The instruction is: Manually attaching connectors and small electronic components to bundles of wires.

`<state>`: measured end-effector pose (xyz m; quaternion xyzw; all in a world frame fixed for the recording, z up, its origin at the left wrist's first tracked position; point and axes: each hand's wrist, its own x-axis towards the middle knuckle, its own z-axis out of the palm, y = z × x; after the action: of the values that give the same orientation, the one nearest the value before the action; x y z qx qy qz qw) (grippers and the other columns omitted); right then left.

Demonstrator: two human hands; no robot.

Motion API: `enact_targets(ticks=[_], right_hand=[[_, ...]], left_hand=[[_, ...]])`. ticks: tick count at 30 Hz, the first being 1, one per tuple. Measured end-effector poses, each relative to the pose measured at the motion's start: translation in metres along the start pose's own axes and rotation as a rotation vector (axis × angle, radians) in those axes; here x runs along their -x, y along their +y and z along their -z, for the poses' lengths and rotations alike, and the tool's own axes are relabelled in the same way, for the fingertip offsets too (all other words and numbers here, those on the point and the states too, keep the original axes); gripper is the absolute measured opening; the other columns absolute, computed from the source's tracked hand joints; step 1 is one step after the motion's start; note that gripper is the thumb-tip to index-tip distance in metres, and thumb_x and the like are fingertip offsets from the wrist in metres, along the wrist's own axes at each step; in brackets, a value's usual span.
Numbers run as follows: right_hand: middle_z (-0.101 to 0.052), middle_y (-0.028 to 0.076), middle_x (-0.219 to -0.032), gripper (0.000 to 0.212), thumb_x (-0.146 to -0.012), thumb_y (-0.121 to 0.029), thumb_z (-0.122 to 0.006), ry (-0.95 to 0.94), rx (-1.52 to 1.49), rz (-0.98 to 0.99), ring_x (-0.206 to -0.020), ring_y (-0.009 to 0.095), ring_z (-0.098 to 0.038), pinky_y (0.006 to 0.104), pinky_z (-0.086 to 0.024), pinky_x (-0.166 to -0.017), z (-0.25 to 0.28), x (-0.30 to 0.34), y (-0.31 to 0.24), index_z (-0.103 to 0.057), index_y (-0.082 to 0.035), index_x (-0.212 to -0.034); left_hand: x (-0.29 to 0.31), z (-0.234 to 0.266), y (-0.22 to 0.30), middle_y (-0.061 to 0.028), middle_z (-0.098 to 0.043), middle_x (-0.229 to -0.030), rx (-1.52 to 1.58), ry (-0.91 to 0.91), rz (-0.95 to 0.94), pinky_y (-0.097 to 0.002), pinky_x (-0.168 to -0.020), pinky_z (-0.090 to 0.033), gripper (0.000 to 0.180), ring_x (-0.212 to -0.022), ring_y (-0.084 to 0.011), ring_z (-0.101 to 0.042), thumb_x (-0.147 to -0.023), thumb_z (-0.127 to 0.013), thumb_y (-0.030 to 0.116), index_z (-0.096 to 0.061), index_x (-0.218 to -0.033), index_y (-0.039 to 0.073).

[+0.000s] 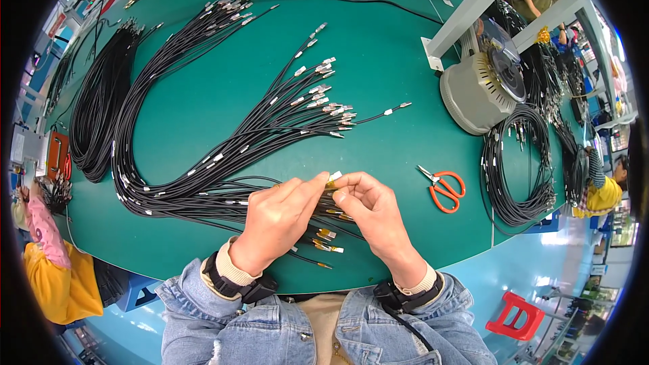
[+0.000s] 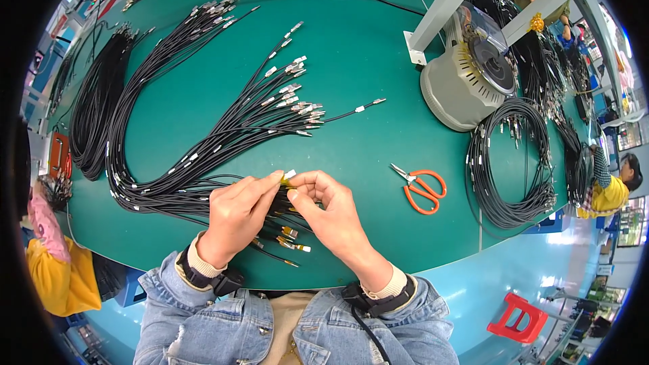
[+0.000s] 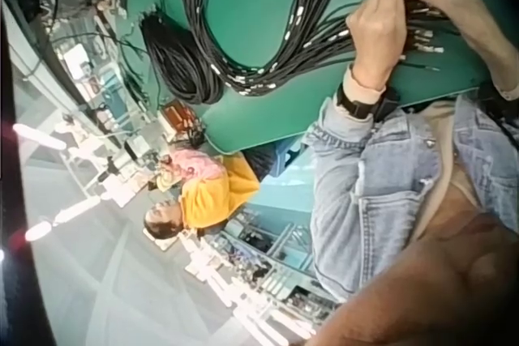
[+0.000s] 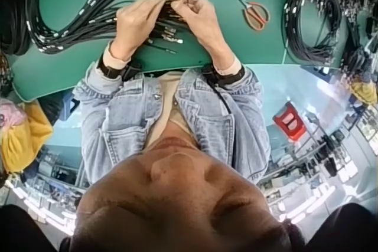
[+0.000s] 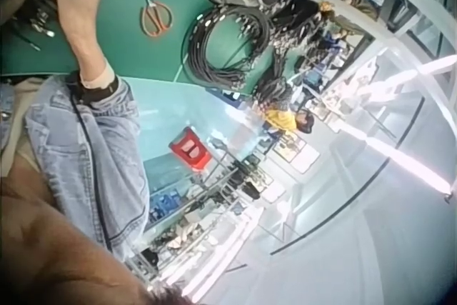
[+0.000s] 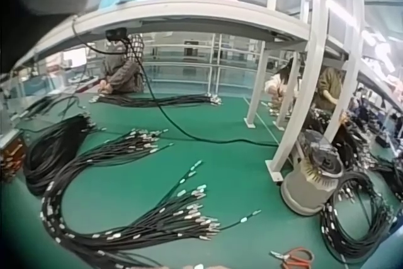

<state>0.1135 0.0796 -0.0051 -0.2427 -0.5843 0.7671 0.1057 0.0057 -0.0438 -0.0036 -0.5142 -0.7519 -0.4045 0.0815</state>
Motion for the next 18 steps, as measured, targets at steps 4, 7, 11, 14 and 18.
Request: enact_targets(ticks=[4,7,11,14,18], right_hand=[[-0.058,0.000,-0.085,0.011,-0.088,-0.007,-0.059,0.006,-0.026,0.020,-0.078,0.004,-0.053,0.0192,-0.044,-0.070,-0.0028,0.0018,-0.0012,-0.057,0.000,-0.096],[-0.059,0.000,-0.086,0.012,-0.088,-0.008,-0.059,0.004,-0.015,0.021,-0.079,0.005,-0.054,0.0192,-0.044,-0.071,-0.0035,0.0001,-0.0009,-0.057,0.000,-0.096],[-0.060,0.001,-0.086,0.009,-0.087,-0.007,-0.060,0.001,0.004,-0.014,-0.079,0.005,-0.055,0.0194,-0.045,-0.072,-0.0025,-0.0012,0.0009,-0.059,0.000,-0.093],[-0.060,0.001,-0.085,0.007,-0.087,-0.007,-0.060,0.011,-0.015,-0.048,-0.079,0.005,-0.055,0.0195,-0.045,-0.072,-0.0018,-0.0004,0.0012,-0.059,0.000,-0.089],[-0.061,0.001,-0.084,0.006,-0.087,-0.006,-0.060,0.011,-0.038,-0.011,-0.078,0.005,-0.056,0.0199,-0.046,-0.072,-0.0023,-0.0004,0.0022,-0.060,0.000,-0.086]], left_hand=[[0.0013,-0.0018,-0.0001,-0.0086,-0.062,-0.067,0.039,0.044,0.064,-0.0252,-0.044,-0.044,0.021,-0.048,-0.0167,-0.057,-0.074,-0.069,-0.002,-0.065,-0.094,0.002],[-0.0011,-0.0007,0.0027,-0.0098,-0.064,-0.069,0.076,0.052,0.077,-0.0253,-0.045,-0.045,0.017,-0.049,-0.0174,-0.058,-0.075,-0.068,-0.002,-0.065,-0.091,0.001],[0.0005,-0.0019,0.0015,-0.0107,-0.065,-0.070,0.105,0.067,0.083,-0.0262,-0.046,-0.047,0.013,-0.051,-0.0187,-0.061,-0.075,-0.068,-0.001,-0.064,-0.087,0.000],[0.0005,-0.0011,0.0023,-0.0110,-0.065,-0.069,0.110,0.068,0.092,-0.0268,-0.046,-0.047,0.010,-0.053,-0.0194,-0.062,-0.076,-0.067,-0.001,-0.064,-0.085,0.000],[0.0014,0.0005,0.0029,-0.0109,-0.064,-0.067,0.113,0.032,0.125,-0.0272,-0.046,-0.047,0.006,-0.053,-0.0198,-0.063,-0.078,-0.065,0.000,-0.062,-0.084,0.000]])
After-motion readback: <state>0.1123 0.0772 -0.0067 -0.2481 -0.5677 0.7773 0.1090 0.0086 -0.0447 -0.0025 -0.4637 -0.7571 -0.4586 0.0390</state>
